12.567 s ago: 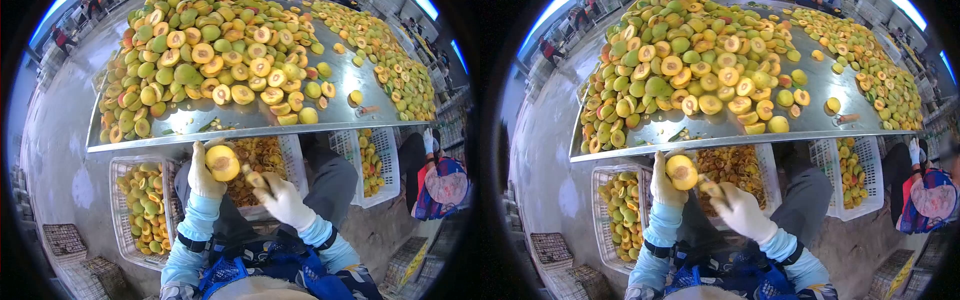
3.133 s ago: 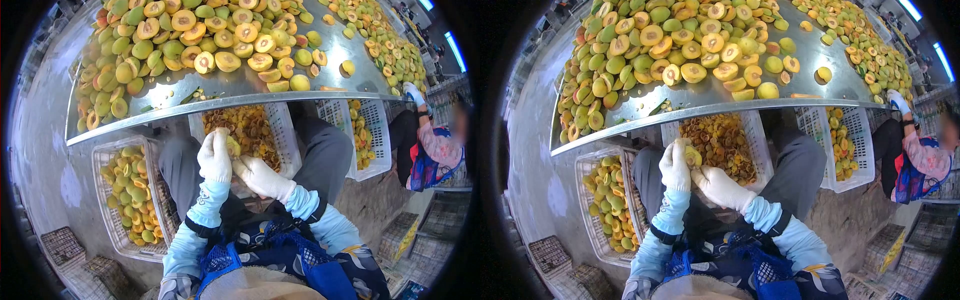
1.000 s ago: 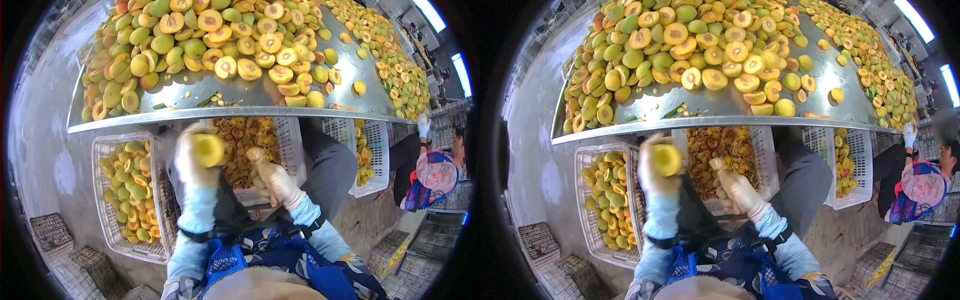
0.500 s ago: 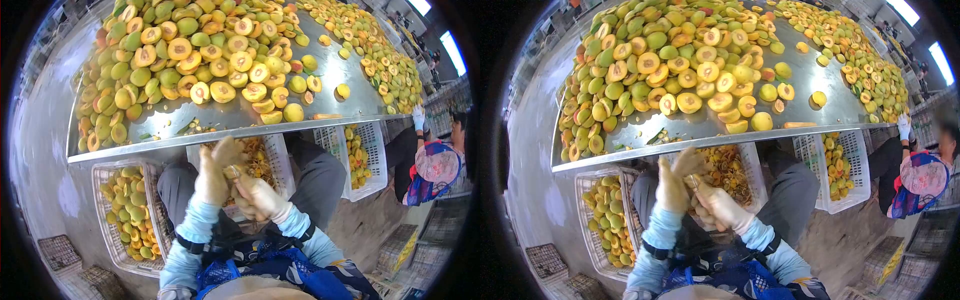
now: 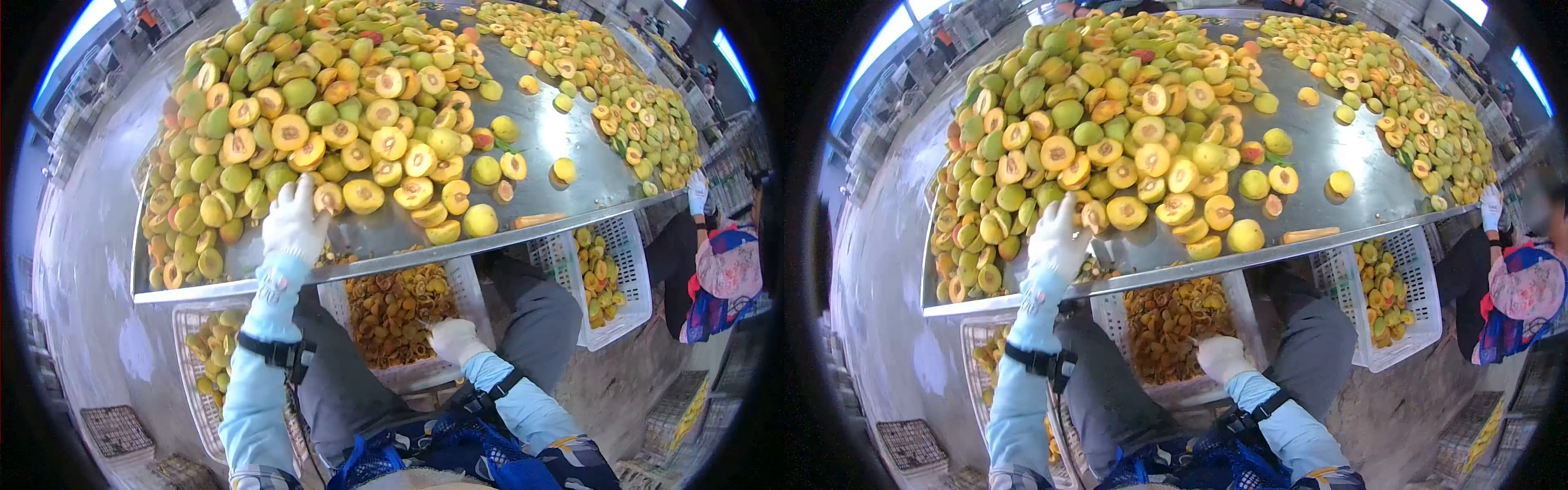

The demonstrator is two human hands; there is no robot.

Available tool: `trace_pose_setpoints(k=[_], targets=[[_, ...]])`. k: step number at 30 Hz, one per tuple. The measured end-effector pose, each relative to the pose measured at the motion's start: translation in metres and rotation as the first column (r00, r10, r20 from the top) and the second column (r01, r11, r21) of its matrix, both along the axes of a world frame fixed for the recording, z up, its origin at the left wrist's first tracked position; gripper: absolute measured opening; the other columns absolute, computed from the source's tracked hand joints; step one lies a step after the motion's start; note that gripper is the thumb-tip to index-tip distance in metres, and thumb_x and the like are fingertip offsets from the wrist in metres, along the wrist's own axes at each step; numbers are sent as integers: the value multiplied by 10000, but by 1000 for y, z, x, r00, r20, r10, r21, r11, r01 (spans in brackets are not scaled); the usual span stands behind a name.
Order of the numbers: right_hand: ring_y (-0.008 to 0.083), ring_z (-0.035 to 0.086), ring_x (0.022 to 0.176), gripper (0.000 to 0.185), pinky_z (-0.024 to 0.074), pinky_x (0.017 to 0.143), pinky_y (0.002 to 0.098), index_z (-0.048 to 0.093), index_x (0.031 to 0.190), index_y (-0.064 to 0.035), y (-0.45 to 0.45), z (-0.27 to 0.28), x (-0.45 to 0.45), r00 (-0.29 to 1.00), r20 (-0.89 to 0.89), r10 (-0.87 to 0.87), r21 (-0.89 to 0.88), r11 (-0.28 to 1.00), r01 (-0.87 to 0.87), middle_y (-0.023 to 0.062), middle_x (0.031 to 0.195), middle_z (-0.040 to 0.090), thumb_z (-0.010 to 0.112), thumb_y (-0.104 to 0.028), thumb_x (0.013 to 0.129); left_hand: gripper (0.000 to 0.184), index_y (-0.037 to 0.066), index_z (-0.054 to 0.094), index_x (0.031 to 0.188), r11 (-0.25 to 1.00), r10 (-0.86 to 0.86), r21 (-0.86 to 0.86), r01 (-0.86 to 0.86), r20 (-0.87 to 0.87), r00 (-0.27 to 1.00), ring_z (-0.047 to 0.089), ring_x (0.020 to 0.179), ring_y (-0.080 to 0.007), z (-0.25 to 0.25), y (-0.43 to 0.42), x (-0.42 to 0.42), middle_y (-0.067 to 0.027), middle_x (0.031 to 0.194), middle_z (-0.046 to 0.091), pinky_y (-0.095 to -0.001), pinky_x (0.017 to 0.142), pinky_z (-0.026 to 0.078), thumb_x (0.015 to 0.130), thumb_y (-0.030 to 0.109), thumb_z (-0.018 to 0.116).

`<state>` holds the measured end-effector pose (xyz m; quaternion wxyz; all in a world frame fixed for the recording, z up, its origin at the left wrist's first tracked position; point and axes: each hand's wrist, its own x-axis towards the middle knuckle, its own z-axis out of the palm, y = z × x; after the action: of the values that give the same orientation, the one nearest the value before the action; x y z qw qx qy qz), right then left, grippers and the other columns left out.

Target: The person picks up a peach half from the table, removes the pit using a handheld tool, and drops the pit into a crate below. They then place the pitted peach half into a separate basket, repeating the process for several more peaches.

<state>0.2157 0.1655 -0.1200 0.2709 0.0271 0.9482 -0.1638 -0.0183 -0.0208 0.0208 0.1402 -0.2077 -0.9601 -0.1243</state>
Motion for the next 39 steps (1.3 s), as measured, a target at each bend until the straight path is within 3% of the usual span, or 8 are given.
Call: trace_pose_setpoints(k=[8,10,12,20,24,31,34,39], targets=[[369,649,811,312,518,723,439,629,982,-22,1,33,14,983,-35,-178,-175,970,169,184,864,672,512,-291,874,661,61,476,1228,942,-7,-317,109,308,951,522,1110,-317,-2,13,-11,-155,1224,537,-390,893,453,703,373,729],[378,645,813,314,515,727,430,597,970,-9,-3,43,17,828,-245,-504,-615,741,268,191,860,667,595,-302,859,594,48,535,1166,980,27,160,-121,495,868,588,1004,-318,14,-4,13,-172,1109,594,-363,871,469,711,388,713],[359,654,782,339,515,718,407,573,984,-3,-4,72,11,801,-241,-549,-617,724,310,170,816,667,676,-284,825,426,5,569,1100,629,-329,720,-295,590,737,603,796,-170,7,-21,38,-86,880,617,-285,720,499,802,294,668],[240,614,904,466,487,801,340,537,1164,-6,-59,141,-36,650,-286,-705,-934,357,-23,149,1042,625,734,-201,790,448,-44,509,1215,586,-493,797,-148,495,716,552,1016,-207,30,4,135,-116,1093,577,-325,915,434,859,198,635],[202,614,832,408,489,755,312,561,1122,-5,-63,136,-19,578,-384,-720,-910,401,-105,109,977,635,733,-167,790,527,-42,441,1323,208,-715,894,-397,416,562,503,1120,-210,26,-3,158,-130,1228,518,-305,975,394,837,82,605],[51,557,604,239,453,475,198,577,1041,-48,-59,145,2,635,268,-725,-956,-115,272,5,794,591,668,-188,869,548,-35,416,1340,87,-798,786,-611,422,429,543,1110,-229,15,-16,174,-152,1222,539,-318,948,435,800,-42,511],[102,579,610,269,471,488,266,576,1038,-27,-58,136,5,635,450,-628,-891,-264,370,23,820,605,671,-215,871,444,9,427,1338,145,-683,852,-503,454,572,517,1146,-210,1,-19,181,-127,1233,541,-305,990,393,959,232,483],[303,632,633,265,479,550,412,568,996,2,-63,105,0,687,-276,-673,-872,475,115,157,776,642,599,-246,907,400,47,516,1228,-47,-561,725,-687,550,619,591,911,-160,-32,1,195,-66,1035,609,-300,735,506,984,354,440]])
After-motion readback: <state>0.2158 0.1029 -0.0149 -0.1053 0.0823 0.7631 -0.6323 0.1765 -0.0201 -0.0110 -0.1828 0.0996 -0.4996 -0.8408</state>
